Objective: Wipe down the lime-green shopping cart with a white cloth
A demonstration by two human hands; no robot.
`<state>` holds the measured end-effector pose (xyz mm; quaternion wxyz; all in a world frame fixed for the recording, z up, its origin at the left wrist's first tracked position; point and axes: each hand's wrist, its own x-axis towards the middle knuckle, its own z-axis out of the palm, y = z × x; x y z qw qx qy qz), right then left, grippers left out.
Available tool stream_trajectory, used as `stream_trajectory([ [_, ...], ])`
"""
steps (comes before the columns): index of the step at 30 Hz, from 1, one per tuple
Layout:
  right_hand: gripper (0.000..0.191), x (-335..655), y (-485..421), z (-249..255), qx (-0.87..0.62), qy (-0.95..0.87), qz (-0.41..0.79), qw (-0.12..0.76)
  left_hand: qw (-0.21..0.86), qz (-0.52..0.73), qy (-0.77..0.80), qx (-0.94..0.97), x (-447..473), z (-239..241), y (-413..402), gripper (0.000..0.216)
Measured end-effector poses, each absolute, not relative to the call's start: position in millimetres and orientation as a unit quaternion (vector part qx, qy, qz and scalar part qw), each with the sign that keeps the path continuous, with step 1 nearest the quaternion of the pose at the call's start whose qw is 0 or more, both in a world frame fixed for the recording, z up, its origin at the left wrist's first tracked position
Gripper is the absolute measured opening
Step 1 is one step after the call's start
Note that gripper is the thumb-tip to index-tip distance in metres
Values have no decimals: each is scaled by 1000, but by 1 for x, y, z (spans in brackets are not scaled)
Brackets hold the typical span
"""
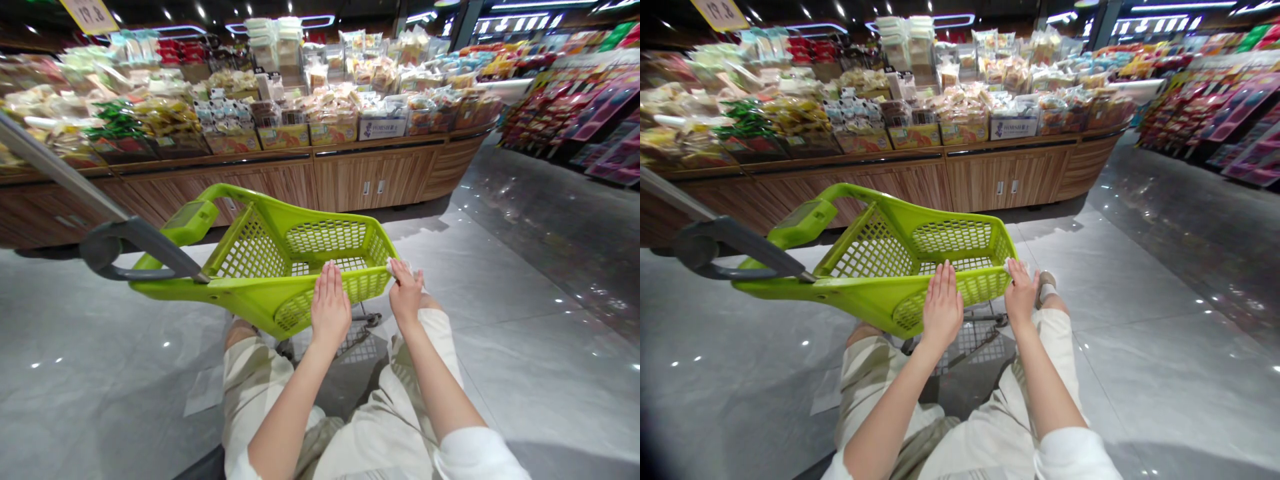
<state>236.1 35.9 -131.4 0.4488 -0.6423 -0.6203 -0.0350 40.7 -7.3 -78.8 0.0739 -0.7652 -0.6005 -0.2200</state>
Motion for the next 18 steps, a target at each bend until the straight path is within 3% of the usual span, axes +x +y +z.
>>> stream_trajectory([
  [8, 75, 167, 18, -104, -491, -791, -12, 365, 74, -221, -602, -764, 41, -79, -6, 65],
  [14, 63, 251, 39, -132, -619, -642, -20, 452, 77, -224, -597, -766, 40, -79, -7, 65],
  [18, 67, 225, 39, -123, -598, -679, -17, 426, 83, -235, -597, -763, 42, -84, -5, 66],
])
